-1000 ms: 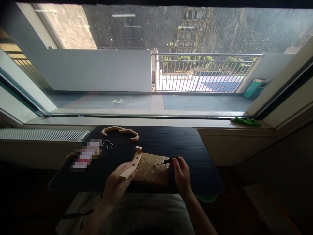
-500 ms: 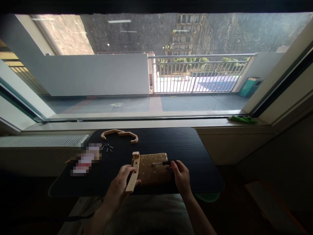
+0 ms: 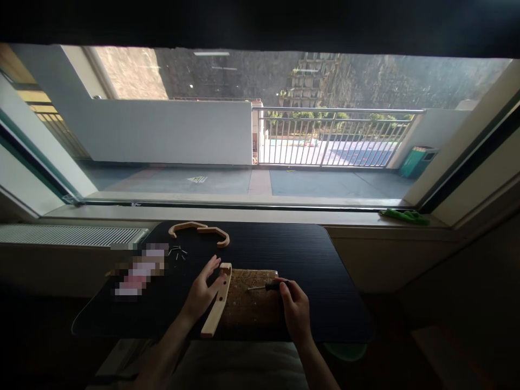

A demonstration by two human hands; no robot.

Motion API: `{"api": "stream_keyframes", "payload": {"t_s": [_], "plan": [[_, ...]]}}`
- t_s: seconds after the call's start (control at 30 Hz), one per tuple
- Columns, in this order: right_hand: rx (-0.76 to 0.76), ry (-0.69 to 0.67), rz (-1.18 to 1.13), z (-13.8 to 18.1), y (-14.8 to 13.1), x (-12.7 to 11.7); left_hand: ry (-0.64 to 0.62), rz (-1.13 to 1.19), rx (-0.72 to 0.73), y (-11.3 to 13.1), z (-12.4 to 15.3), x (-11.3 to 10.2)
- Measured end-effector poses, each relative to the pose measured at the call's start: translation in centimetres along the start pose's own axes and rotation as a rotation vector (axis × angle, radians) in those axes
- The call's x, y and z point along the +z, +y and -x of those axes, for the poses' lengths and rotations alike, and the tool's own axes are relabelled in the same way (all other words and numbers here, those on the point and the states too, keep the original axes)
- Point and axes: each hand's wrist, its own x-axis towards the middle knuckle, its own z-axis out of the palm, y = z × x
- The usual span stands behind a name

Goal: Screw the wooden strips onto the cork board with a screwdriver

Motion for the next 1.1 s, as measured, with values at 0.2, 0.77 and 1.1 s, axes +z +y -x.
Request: {"api": "stream_keyframes", "payload": {"t_s": [0.2,0.77,1.1], "plan": [[-0.065,0.028,0.022,-0.6,0.0,1.3,-0.049,0.176,-0.032,-0.2,-1.0,1.3],[-0.124,0.068,0.054,-0.2,1.1,2.9,0.025,0.081,0.033,0.7,-0.1,2.4],[-0.122,0.094,0.071,0.0,1.3,3.1,0.064,0.036,0.037,1.3,0.0,2.4]]}}
